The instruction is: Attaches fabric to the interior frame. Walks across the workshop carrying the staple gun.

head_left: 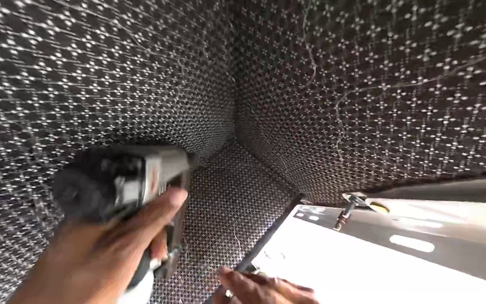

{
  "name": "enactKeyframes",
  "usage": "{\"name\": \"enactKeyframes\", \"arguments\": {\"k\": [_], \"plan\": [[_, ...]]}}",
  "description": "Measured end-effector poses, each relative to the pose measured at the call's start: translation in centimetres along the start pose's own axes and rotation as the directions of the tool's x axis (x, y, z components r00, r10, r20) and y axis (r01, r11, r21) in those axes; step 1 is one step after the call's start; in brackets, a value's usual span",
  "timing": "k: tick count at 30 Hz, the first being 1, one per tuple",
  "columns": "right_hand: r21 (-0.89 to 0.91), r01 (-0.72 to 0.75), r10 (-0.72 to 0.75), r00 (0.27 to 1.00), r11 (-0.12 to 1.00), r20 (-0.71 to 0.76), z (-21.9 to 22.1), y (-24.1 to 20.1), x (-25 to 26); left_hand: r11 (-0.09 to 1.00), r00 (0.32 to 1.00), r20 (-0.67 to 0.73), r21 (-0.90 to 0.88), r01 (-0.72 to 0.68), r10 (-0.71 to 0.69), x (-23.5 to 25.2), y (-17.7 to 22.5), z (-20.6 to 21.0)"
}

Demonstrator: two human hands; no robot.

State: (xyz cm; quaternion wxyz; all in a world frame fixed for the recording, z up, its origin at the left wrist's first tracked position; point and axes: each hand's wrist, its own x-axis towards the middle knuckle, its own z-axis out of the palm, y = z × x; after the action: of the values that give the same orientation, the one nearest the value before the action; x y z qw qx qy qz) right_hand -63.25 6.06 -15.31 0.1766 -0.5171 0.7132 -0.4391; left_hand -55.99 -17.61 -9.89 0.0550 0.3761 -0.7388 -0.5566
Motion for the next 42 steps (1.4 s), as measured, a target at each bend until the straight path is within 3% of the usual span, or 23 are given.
{"name": "enactKeyframes", "arguments": {"k": [2,4,7,11,21,26,29,35,42], "plan": [[-0.100,-0.088,0.087,0.996,0.991,-0.016,3.0,4.1,-1.1,0.973,0.988,-0.046,0.174,0.152,-0.147,2.3,-0.2,0.7],[-0.202,-0.096,0.085,0.995,0.975,-0.059,5.6,8.0,-1.9,0.927,0.963,0.000,0.269,0.260,-0.270,4.2,-0.4,1.8],[-0.183,-0.033,0.029,0.999,0.982,-0.024,6.3,10.6,-2.3,0.880,0.951,0.028,0.388,0.274,-0.308,5.9,-1.3,2.5],[-0.108,-0.047,0.048,0.999,0.993,0.004,6.2,11.2,-2.2,0.906,0.944,0.033,0.297,0.303,-0.327,5.7,-2.3,2.2],[-0.136,-0.049,0.055,0.998,0.990,0.041,6.2,11.6,-1.6,0.882,0.947,0.011,0.367,0.295,-0.321,5.6,-2.0,3.1],[-0.147,-0.039,0.044,0.998,0.988,0.035,6.2,11.7,-1.2,0.911,0.967,0.084,0.362,0.197,-0.243,6.3,-0.9,3.9],[-0.145,-0.040,0.047,0.998,0.989,0.049,6.1,11.7,-1.4,0.863,0.947,0.051,0.430,0.266,-0.317,7.3,0.5,5.1],[-0.155,-0.052,0.059,0.997,0.987,0.041,6.2,11.5,-1.6,0.909,0.938,0.065,0.276,0.311,-0.341,7.7,0.1,5.2],[-0.228,-0.048,0.055,0.998,0.972,0.022,6.5,11.5,-1.3,0.916,0.943,0.128,0.306,0.257,-0.308,7.9,-0.5,5.6]]}}
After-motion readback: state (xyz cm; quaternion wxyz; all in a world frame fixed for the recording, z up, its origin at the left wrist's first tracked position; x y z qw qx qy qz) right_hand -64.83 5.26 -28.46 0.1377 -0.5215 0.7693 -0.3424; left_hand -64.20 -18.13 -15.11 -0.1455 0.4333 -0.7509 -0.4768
